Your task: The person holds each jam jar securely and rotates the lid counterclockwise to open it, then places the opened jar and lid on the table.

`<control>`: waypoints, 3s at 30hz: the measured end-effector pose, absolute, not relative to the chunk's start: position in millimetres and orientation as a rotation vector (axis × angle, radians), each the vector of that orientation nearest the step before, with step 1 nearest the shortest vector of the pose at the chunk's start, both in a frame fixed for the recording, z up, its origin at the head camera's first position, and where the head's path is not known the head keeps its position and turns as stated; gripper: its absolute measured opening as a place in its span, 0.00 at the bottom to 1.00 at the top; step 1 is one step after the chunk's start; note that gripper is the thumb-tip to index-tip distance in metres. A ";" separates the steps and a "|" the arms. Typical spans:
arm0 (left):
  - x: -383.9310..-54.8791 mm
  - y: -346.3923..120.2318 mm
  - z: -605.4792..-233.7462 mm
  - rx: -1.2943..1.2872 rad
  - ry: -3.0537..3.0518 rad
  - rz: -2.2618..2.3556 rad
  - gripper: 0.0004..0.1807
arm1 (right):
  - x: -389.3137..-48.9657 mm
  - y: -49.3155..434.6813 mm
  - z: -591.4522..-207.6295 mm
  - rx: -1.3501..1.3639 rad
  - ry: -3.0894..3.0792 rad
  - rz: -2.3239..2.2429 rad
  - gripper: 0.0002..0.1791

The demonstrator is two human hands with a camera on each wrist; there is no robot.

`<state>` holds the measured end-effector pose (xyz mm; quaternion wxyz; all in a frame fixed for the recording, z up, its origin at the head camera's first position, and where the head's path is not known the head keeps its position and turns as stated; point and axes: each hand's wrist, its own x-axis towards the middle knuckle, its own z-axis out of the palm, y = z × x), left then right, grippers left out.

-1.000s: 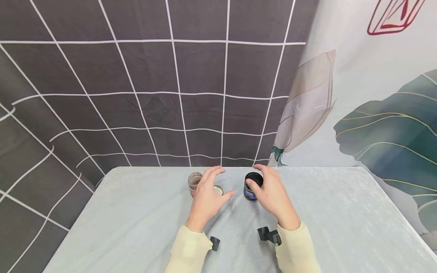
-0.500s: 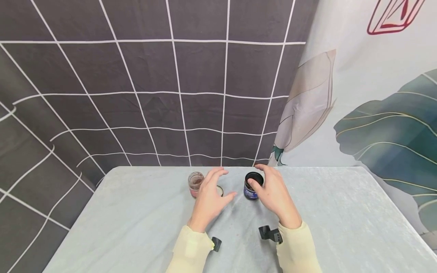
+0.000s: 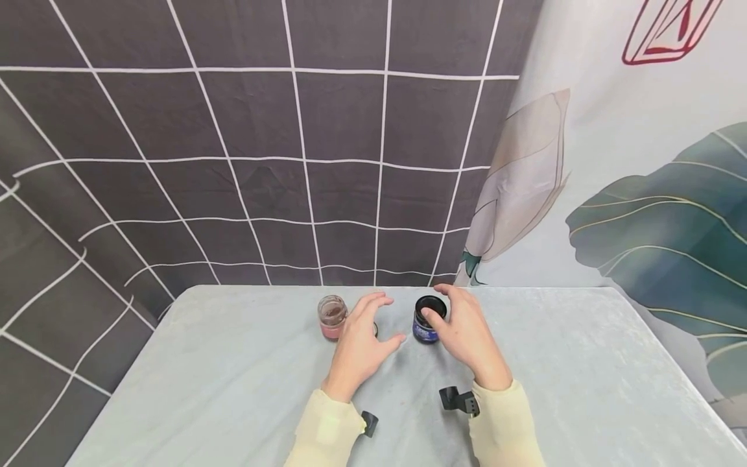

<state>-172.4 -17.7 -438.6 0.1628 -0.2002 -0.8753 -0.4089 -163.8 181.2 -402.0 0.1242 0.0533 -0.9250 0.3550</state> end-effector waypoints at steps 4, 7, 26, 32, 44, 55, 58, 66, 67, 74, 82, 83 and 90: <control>-172.2 -17.4 -439.7 -0.563 -2.500 -1.167 0.32 | -163.7 180.6 -401.6 0.140 -2.710 1.042 0.28; -172.1 -16.2 -440.6 -0.552 -2.510 -1.183 0.32 | -164.0 180.2 -401.4 0.142 -2.716 1.039 0.28; -175.0 2.2 -446.6 -0.486 -2.604 -1.300 0.33 | -165.9 182.1 -403.8 0.155 -2.731 1.025 0.29; -176.7 11.4 -447.6 -0.487 -2.634 -1.320 0.36 | -166.4 181.4 -404.9 0.135 -2.746 1.038 0.29; -182.9 23.8 -450.4 -0.481 -2.660 -1.298 0.41 | -168.5 182.7 -406.9 0.136 -2.743 1.033 0.30; -186.9 25.2 -452.2 -0.509 -2.713 -1.262 0.46 | -169.3 177.9 -409.1 0.150 -2.746 1.043 0.30; -188.1 27.2 -454.5 -0.509 -2.720 -1.266 0.46 | -169.3 176.7 -408.9 0.151 -2.753 1.045 0.30; -190.7 33.4 -461.5 -0.503 -2.738 -1.297 0.45 | -169.3 176.1 -407.8 0.138 -2.765 1.042 0.30; -190.6 34.0 -462.3 -0.503 -2.737 -1.296 0.45 | -169.3 176.0 -408.0 0.140 -2.765 1.041 0.31; -189.4 38.9 -466.9 -0.539 -2.734 -1.284 0.43 | -168.1 176.4 -410.1 0.161 -2.759 1.046 0.31; -191.3 42.7 -470.4 -0.538 -2.741 -1.327 0.42 | -168.4 177.4 -411.4 0.155 -2.780 1.046 0.31; -191.9 42.8 -471.0 -0.537 -2.745 -1.329 0.42 | -168.6 177.4 -411.6 0.153 -2.784 1.044 0.31; -193.9 43.6 -474.0 -0.552 -2.735 -1.328 0.41 | -169.4 176.9 -412.8 0.155 -2.790 1.042 0.32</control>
